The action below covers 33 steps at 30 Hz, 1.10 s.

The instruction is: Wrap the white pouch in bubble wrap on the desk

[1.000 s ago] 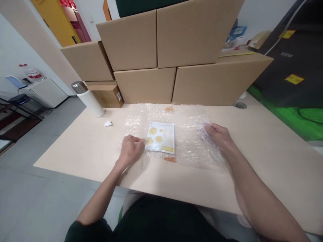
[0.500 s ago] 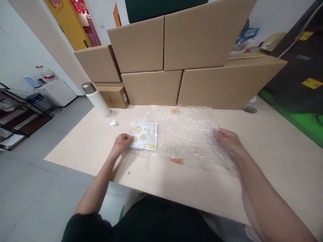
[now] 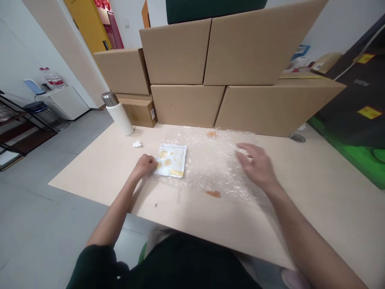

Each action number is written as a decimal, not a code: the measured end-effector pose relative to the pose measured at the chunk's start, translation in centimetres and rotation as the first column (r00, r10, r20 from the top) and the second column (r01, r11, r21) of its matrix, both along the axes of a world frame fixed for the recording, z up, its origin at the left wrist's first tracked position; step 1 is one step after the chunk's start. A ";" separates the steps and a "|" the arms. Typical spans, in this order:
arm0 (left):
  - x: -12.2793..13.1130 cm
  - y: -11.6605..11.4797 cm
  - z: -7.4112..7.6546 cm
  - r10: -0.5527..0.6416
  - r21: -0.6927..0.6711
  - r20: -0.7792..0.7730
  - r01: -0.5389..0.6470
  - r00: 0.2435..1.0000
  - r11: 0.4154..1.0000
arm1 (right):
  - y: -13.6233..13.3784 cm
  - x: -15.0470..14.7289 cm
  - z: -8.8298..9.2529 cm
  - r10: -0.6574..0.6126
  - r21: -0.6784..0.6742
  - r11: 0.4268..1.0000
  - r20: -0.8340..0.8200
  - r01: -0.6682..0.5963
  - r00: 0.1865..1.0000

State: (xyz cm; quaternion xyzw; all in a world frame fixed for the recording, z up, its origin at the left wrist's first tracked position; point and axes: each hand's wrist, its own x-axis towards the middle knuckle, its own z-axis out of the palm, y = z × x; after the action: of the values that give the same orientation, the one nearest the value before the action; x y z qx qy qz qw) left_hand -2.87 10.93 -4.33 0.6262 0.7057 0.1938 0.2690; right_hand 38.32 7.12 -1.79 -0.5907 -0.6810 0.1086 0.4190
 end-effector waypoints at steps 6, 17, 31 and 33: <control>0.2 0.5 0.7 0.018 -0.033 -0.032 -0.019 0.999 0.999 | -0.2 -13.1 -0.7 0.552 -0.109 0.834 0.154 -0.541 0.819; -0.2 -0.9 0.6 0.102 -0.058 0.200 -0.092 0.975 0.994 | 0.4 -18.9 -2.3 0.554 -0.293 0.828 0.297 -0.478 0.778; 11.6 -4.5 5.5 -0.466 0.313 0.310 0.374 0.829 0.873 | -0.9 -12.2 -2.2 0.013 -0.279 0.724 -0.909 -0.631 0.417; 13.3 -4.0 4.6 -0.564 0.301 0.170 0.502 0.808 0.811 | -1.2 -10.7 -2.6 -0.096 -0.342 0.733 -0.907 -0.588 0.409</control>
State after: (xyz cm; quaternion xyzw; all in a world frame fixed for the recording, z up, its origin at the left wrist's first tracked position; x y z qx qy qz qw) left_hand 10.42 6.90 0.22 0.7981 0.4311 0.2717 0.3215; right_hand 27.64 5.93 -4.37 -0.4292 -0.3667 0.6813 0.4659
